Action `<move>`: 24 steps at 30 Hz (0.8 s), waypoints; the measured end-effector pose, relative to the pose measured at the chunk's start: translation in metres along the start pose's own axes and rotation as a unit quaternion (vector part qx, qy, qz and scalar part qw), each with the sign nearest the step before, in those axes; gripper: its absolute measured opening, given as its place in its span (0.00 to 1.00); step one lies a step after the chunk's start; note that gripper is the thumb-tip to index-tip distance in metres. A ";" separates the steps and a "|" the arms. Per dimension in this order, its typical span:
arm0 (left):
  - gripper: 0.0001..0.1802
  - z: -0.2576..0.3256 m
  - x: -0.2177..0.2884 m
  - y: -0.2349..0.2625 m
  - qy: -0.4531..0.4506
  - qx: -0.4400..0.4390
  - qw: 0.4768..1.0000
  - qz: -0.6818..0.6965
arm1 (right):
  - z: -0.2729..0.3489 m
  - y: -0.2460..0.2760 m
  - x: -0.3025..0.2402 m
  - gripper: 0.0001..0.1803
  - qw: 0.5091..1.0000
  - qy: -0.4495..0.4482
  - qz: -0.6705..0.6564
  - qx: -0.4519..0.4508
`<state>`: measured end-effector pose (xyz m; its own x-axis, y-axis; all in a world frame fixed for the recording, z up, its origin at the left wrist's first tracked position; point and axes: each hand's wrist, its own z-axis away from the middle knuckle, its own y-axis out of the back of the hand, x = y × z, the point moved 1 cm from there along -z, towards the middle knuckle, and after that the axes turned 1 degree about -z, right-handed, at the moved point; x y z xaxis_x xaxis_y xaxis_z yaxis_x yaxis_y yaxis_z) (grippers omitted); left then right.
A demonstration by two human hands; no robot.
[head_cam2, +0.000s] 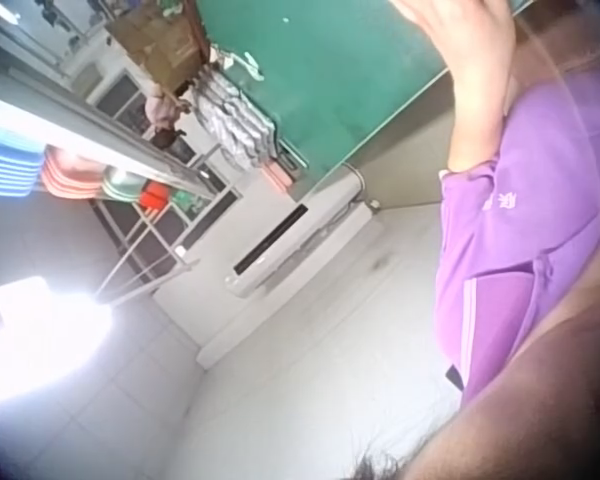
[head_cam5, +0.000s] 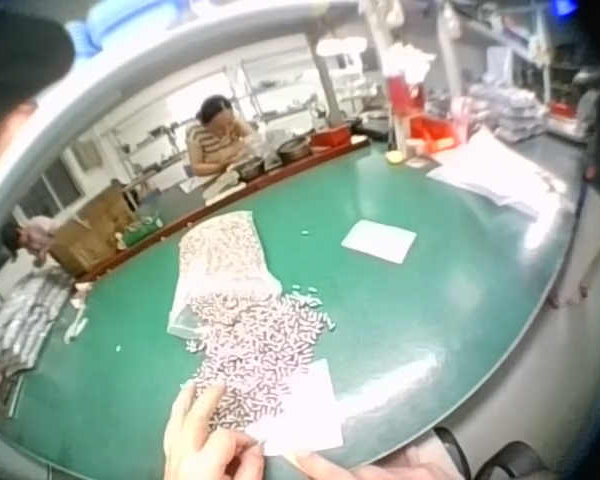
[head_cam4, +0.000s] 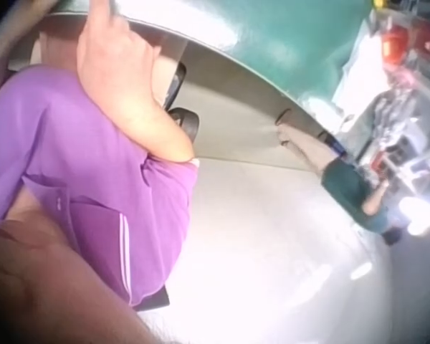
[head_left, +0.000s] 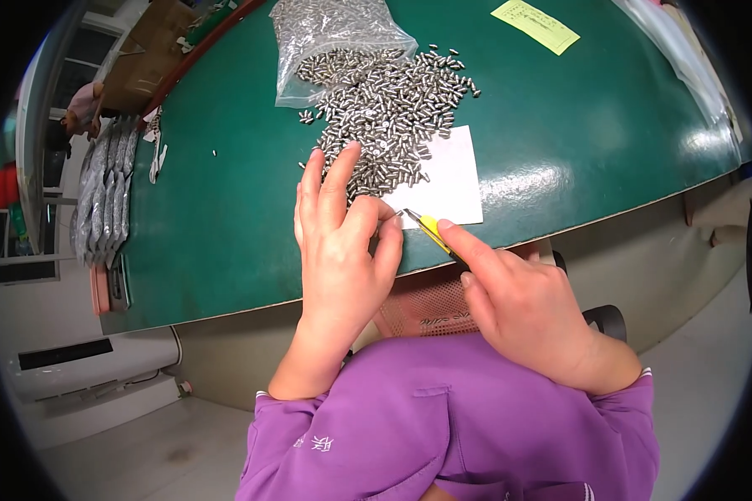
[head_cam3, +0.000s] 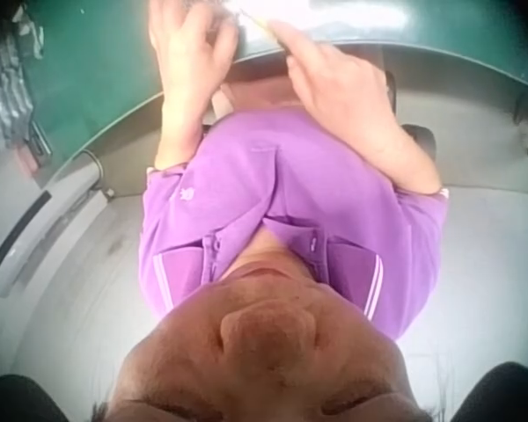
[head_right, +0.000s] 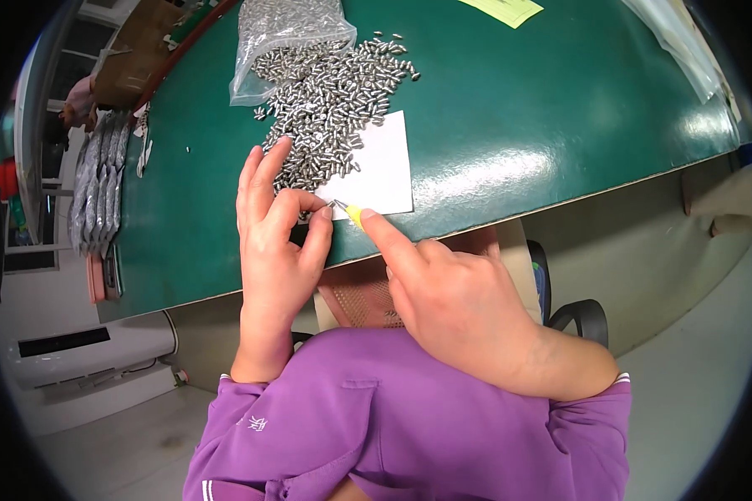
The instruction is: Inspecting and sorting small metal fasteners at a factory workstation.
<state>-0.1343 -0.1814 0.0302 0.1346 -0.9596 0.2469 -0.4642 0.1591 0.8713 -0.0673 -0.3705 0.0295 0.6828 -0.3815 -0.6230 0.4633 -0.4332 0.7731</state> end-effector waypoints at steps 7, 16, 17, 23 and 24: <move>0.06 0.000 -0.002 -0.004 -0.001 0.003 1.000 0.027 | 0.000 -0.002 0.000 0.31 1.000 -0.002 -0.003 -0.010; 0.06 -0.002 -0.003 -0.006 -0.019 0.004 0.999 0.047 | -0.006 0.007 -0.001 0.31 0.999 0.031 0.004 0.005; 0.06 -0.001 -0.002 -0.006 -0.016 0.004 0.999 0.049 | -0.007 0.009 -0.004 0.31 0.999 0.033 0.031 -0.003; 0.06 0.001 -0.002 -0.006 -0.014 0.004 0.999 0.045 | -0.005 0.005 -0.007 0.30 0.999 0.021 0.040 0.009; 0.06 0.003 -0.001 -0.005 -0.018 0.006 0.999 0.041 | -0.004 0.003 -0.005 0.30 0.999 0.017 0.027 0.016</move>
<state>-0.1348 -0.1819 0.0246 0.0640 -0.9511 0.3021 -0.4835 0.2352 0.8432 -0.0665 -0.3666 0.0357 0.7247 -0.3778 -0.5762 0.4075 -0.4393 0.8006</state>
